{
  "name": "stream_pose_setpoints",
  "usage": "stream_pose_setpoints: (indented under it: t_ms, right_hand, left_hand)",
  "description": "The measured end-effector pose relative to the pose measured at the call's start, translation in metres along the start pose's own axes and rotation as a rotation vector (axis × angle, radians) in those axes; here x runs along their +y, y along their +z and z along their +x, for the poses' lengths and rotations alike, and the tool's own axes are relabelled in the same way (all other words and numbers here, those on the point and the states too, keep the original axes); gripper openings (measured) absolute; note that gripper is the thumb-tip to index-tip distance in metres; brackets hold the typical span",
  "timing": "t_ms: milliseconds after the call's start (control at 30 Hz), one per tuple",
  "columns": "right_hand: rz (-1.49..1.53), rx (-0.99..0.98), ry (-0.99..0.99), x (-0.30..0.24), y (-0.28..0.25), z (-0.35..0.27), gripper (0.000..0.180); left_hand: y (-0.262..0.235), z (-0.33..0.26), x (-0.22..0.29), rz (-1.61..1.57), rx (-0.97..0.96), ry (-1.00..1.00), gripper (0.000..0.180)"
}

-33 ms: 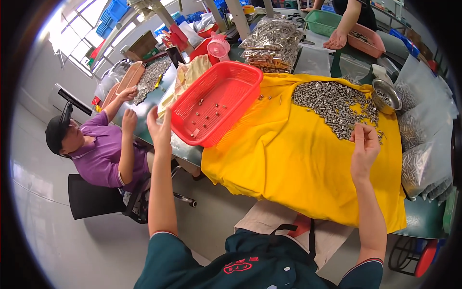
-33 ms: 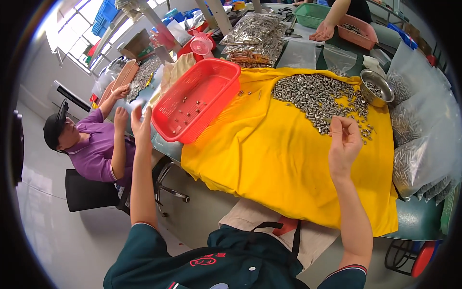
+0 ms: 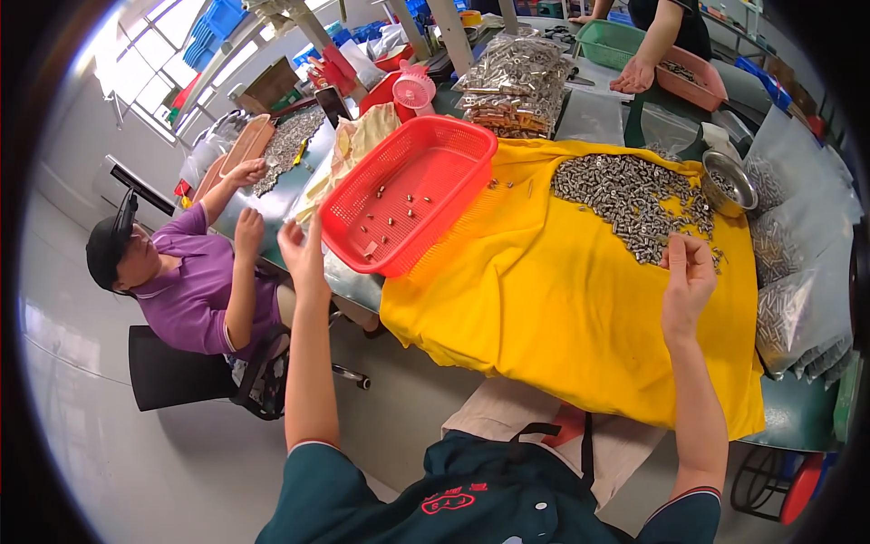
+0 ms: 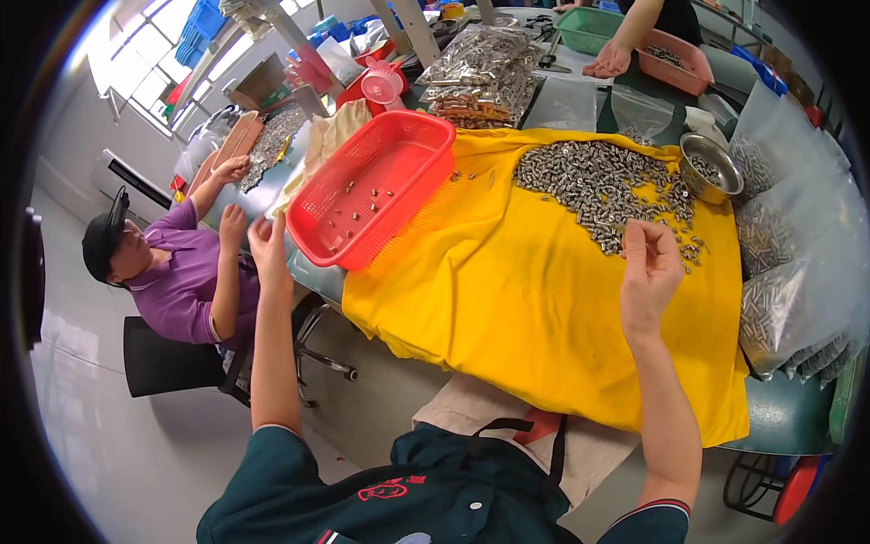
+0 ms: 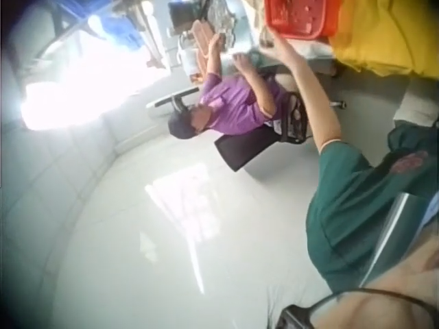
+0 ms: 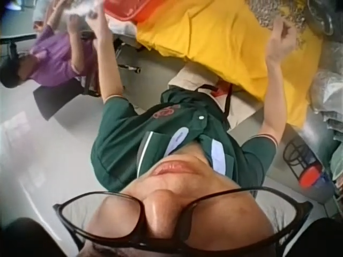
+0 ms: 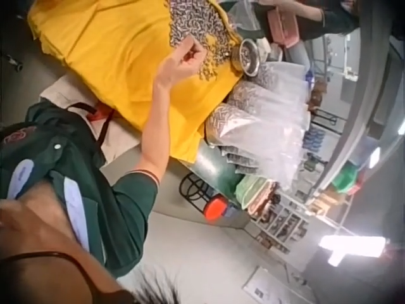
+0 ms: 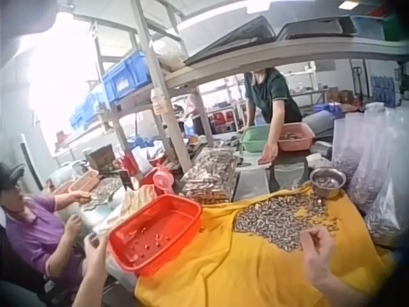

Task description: Sorting small metal hardware components like screws or bolts on a workbench in a manufacturing environment.

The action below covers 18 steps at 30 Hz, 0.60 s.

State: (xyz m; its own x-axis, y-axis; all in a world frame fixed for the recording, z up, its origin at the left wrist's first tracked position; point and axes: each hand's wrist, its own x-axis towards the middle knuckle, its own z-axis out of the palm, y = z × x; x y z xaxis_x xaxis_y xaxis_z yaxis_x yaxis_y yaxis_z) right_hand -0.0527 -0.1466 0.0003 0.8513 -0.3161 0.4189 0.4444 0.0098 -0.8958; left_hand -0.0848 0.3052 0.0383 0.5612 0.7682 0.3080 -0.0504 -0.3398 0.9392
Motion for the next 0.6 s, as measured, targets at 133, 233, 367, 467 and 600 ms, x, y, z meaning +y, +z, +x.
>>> stream_pose_setpoints:
  t_ms: [133,233,367,467,600]
  right_hand:
    - [-0.012,-0.011,0.018,0.0,-0.001,0.002,0.008]
    - [0.018,-0.013,0.049,0.002,-0.003,0.004,0.008]
    - [-0.007,0.029,0.043,0.002,-0.003,0.004,0.009]
    - [0.008,0.027,0.039,0.003,-0.002,0.005,0.009]
    - [0.004,0.067,0.029,0.0,-0.011,0.012,0.01]
  left_hand:
    - [-0.006,-0.027,-0.024,-0.395,-0.174,-0.411,0.055]
    - [0.004,-0.031,-0.022,-0.612,-0.23,-0.585,0.035]
    - [0.016,-0.026,-0.029,-0.633,-0.311,-0.488,0.034]
    - [0.017,-0.017,-0.028,-0.698,-0.303,-0.515,0.055]
    - [0.026,-0.009,-0.006,-0.669,-0.261,-0.647,0.045]
